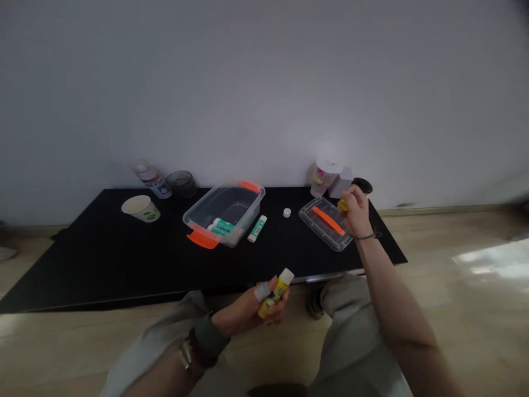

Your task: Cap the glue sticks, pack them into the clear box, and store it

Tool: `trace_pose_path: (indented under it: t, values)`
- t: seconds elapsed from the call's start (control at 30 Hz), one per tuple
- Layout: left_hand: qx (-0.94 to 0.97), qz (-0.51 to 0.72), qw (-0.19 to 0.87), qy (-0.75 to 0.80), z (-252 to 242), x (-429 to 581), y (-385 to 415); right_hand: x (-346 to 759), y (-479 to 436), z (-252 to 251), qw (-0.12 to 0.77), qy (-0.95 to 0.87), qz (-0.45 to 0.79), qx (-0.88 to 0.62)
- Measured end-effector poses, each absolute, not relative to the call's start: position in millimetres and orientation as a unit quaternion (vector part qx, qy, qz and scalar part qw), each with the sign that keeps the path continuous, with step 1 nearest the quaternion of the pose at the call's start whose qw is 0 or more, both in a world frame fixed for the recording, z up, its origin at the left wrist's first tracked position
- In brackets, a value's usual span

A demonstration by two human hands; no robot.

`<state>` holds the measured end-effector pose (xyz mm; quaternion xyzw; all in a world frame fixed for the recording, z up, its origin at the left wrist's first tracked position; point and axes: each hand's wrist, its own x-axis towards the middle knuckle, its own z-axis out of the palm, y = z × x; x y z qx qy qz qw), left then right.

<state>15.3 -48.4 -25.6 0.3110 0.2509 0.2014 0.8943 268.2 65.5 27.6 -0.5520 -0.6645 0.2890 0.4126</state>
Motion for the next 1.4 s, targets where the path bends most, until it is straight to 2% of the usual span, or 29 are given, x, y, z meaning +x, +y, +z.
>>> trace_pose_path:
  t: [0.07,0.17,0.23,0.33,0.4,0.53,0.63,0.73,0.93,1.07,1.2,1.27,1.33,1.4]
  values:
    - [0.31,0.235,0.862,0.326,-38.0,20.8,-42.6,281.0,79.6,14.8,0.342,-0.679,0.27,-0.591]
    - [0.263,0.275,0.804,0.457,-59.5,31.8,-21.2,269.8,90.6,-19.6,0.098,-0.719,0.26,-0.637]
    - [0.221,0.278,0.788,0.503,-70.1,35.7,-6.6,254.6,94.1,-36.4,0.042,-0.716,0.226,-0.659]
    - [0.199,0.293,0.772,0.528,-77.8,37.2,7.5,240.0,94.2,-39.6,0.119,-0.702,0.164,-0.682]
    - [0.21,0.302,0.766,0.527,-79.5,38.0,12.0,235.6,87.8,-34.3,0.144,-0.704,0.188,-0.67]
    - [0.322,0.276,0.767,0.481,-82.5,40.6,15.5,224.5,64.7,-35.7,0.074,-0.706,0.371,-0.599]
    - [0.413,0.255,0.754,0.443,-86.0,41.1,16.7,215.8,57.2,-48.0,0.025,-0.703,0.402,-0.587]
    - [0.449,0.242,0.727,0.46,-89.1,38.8,19.2,214.9,64.9,-58.5,-0.001,-0.706,0.332,-0.626]
    - [0.464,0.253,0.634,0.565,-89.7,26.8,27.9,226.1,83.3,-66.2,-0.035,-0.69,0.114,-0.714]
    - [0.446,0.277,0.633,0.569,-89.7,15.4,34.2,217.9,82.7,-45.4,0.021,-0.717,0.018,-0.697]
    - [0.427,0.296,0.642,0.564,-89.6,6.4,39.0,173.8,88.6,5.5,0.157,-0.791,0.022,-0.591]
    - [0.441,0.302,0.639,0.553,-87.2,4.4,38.3,136.9,99.8,29.4,0.189,-0.834,0.056,-0.516]
    - [0.469,0.306,0.637,0.53,-83.4,3.4,34.8,95.3,116.5,42.5,0.151,-0.863,0.092,-0.473]
    - [0.499,0.31,0.64,0.496,-79.5,2.6,29.8,56.3,135.2,41.4,0.053,-0.874,0.113,-0.47]
